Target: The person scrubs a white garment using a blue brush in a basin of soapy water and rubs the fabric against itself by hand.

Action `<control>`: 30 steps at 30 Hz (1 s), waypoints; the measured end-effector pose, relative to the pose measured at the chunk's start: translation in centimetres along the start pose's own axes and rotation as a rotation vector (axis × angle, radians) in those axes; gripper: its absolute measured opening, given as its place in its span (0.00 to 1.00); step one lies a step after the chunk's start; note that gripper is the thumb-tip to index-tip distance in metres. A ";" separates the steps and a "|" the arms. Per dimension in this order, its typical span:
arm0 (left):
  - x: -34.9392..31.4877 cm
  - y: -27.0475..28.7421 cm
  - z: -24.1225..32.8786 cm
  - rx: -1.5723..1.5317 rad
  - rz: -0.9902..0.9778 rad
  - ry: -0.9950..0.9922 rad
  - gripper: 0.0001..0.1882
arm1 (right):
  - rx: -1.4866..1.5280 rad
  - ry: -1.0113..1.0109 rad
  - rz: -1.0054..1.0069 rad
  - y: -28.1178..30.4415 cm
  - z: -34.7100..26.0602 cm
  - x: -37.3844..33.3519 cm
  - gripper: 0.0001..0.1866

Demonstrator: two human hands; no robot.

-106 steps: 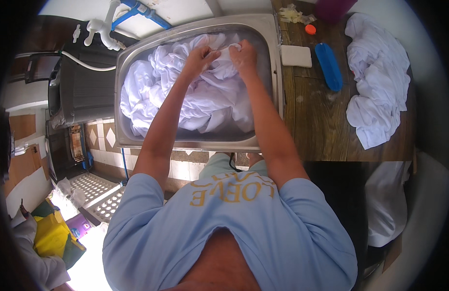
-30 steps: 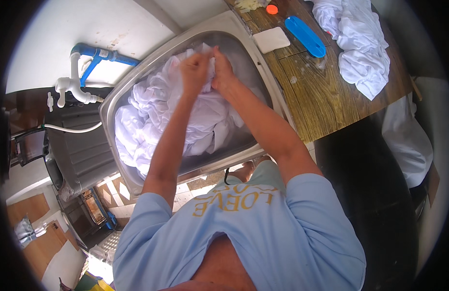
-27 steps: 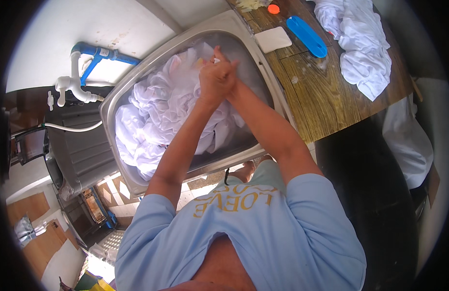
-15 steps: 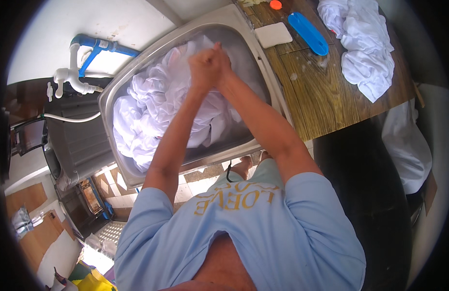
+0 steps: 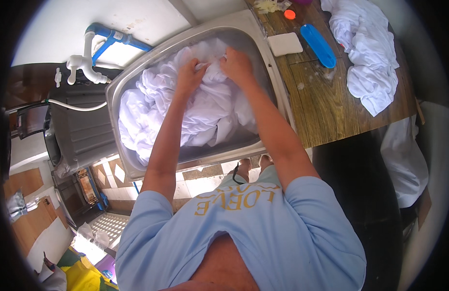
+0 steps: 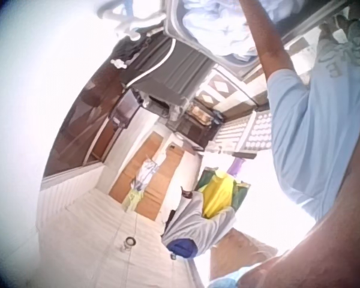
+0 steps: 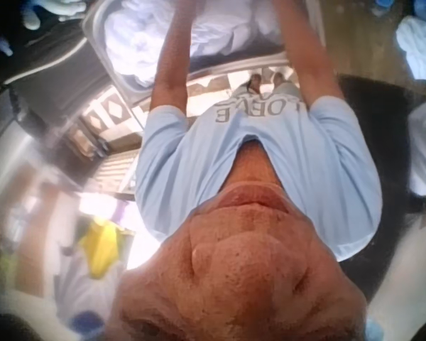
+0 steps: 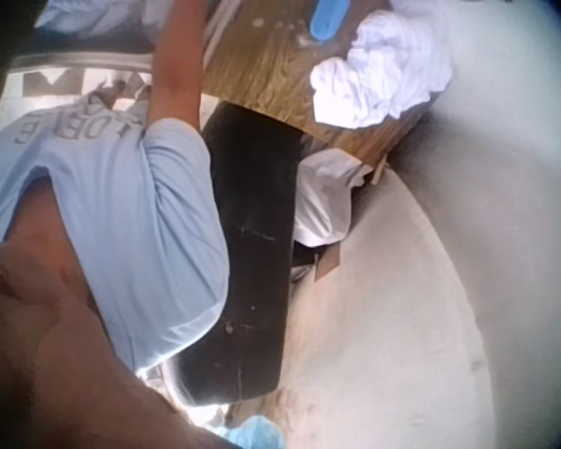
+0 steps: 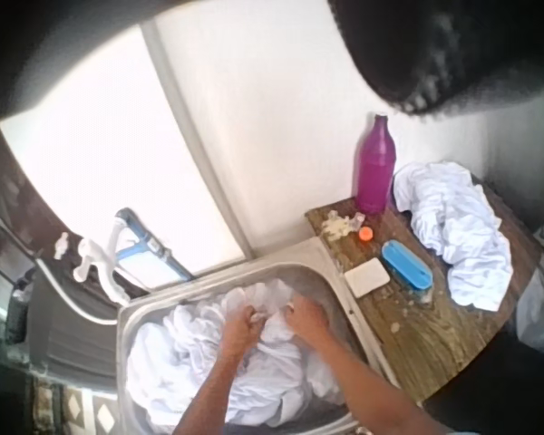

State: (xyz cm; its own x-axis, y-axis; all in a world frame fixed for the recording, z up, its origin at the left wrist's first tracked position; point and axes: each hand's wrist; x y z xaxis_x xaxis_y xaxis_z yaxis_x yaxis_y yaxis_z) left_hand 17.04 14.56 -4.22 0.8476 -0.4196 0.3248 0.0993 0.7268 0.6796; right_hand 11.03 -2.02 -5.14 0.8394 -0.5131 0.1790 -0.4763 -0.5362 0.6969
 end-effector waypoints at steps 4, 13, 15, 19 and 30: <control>-0.6 -1.4 -1.6 0.060 0.106 -0.035 0.14 | -0.004 -0.005 -0.003 -0.9 0.8 0.3 0.14; 1.8 -0.9 4.4 -0.676 0.155 0.144 0.15 | 1.662 -0.881 -0.362 1.0 -1.7 0.3 0.12; 1.1 -1.5 7.1 -0.452 0.227 -0.069 0.12 | 1.641 -0.736 -0.276 1.2 -2.2 -1.8 0.14; 1.2 -4.3 5.6 -0.198 0.264 -0.327 0.09 | 1.825 -0.658 -0.530 -2.3 0.8 -1.2 0.17; 1.0 -4.3 9.0 -0.234 0.278 -0.198 0.15 | 2.004 -0.898 -0.500 -2.4 -0.4 -0.5 0.15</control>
State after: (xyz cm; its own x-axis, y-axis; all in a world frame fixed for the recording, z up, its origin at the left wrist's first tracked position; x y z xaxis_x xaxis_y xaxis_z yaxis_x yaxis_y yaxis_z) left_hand 12.74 6.06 -0.90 0.7445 -0.2695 0.6108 0.0157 0.9217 0.3876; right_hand 11.91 -0.24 -6.66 0.9152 0.0721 -0.3966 -0.3828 -0.1528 -0.9111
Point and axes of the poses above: each hand's wrist, its own x-axis towards the middle knuckle, its own y-axis out of the back of the hand, z = x × y, and after that the axes turned 8 degrees about z, right-handed
